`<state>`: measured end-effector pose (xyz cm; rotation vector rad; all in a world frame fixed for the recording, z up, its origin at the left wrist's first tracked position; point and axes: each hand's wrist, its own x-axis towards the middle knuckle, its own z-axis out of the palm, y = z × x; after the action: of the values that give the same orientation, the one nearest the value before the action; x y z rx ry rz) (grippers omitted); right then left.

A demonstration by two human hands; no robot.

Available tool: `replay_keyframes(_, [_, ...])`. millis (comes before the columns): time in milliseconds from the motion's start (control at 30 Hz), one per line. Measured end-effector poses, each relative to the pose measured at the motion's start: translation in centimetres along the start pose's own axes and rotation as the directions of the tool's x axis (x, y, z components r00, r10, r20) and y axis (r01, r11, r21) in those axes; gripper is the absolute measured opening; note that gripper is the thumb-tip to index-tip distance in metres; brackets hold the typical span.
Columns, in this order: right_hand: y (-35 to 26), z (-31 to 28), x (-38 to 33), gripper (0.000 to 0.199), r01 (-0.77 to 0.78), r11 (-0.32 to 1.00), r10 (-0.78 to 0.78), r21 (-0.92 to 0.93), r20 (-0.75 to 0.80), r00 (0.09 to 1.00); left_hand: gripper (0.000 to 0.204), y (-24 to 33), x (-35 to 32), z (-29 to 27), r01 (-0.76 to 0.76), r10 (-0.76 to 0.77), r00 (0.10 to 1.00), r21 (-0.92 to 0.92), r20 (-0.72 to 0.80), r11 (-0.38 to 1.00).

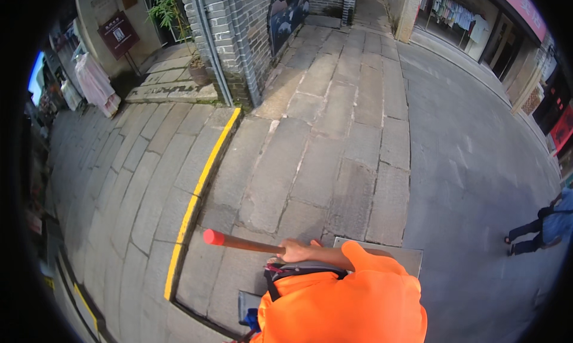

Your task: The person sweeps a stone-paved alleyway and steps using a broom and dustpan. They collect debris into the dustpan while navigating narrow passages and ascending stairs in a pedestrian area.

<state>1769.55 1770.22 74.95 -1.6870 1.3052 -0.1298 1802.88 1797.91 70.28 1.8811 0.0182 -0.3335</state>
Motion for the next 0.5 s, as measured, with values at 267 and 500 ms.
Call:
replay_keyframes(267, [-13.2, 0.4, 19.1, 0.012, 0.349, 0.935, -0.346, 0.057, -0.049, 0.937, 0.038, 11.4, 17.4, 12.0, -0.033, 0.03, 0.998, 0.044, 0.055, 0.998])
replay_keyframes(500, [-30.9, 0.7, 32.8, 0.013, 0.351, 0.874, -0.325, 0.335, -0.135, 0.936, 0.037, 15.7, 36.0, 13.8, 0.024, -0.023, 0.999, -0.018, 0.023, 1.0])
